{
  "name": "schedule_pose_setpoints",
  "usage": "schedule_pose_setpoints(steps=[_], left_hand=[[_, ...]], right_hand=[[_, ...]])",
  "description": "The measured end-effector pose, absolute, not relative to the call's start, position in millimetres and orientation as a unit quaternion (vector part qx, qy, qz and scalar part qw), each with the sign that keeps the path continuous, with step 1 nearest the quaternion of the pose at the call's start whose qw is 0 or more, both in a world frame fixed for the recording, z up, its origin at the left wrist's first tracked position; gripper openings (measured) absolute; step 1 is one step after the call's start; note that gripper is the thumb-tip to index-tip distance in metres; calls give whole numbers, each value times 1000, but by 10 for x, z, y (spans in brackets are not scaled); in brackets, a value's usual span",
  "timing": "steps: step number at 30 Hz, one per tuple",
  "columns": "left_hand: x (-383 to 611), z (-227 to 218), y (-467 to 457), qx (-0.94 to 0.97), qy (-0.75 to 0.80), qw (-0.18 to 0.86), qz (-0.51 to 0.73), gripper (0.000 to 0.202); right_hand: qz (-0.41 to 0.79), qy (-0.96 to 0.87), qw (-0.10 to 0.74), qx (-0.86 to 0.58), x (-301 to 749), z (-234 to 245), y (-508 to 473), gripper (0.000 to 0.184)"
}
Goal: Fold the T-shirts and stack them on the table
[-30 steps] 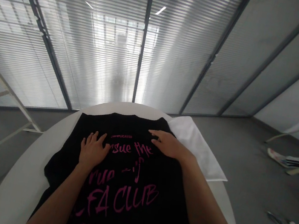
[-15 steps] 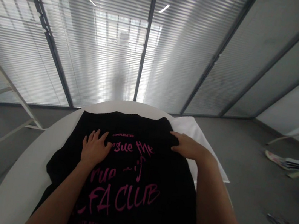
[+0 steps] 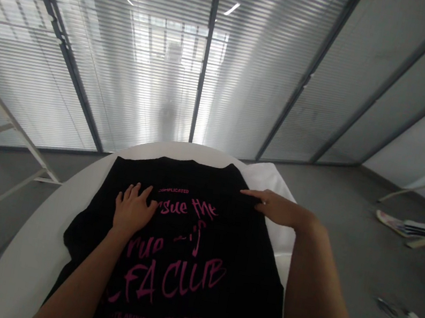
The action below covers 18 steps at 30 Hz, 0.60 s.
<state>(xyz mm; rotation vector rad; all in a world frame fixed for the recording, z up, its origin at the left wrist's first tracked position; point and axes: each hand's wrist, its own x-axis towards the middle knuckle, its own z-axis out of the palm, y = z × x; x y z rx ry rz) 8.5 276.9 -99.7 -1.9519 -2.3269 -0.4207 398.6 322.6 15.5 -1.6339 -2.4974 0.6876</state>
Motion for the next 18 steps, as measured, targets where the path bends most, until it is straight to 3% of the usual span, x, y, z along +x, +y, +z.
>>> schedule_pose_setpoints(steps=[3, 9, 16, 18], left_hand=[[92, -984, 2767, -633, -762, 32, -134, 56], [93, -994, 2765, -633, -761, 36, -138, 56], [94, -973, 2763, -632, -763, 28, -137, 56], [98, -961, 2762, -630, -765, 26, -133, 56]], right_hand=[[232, -813, 29, -533, 4016, 209, 3227, 51], [252, -822, -1, -511, 4017, 190, 3194, 55], [210, -795, -41, -568, 3779, 298, 3125, 37], [197, -800, -39, -566, 3732, 327, 3128, 39]])
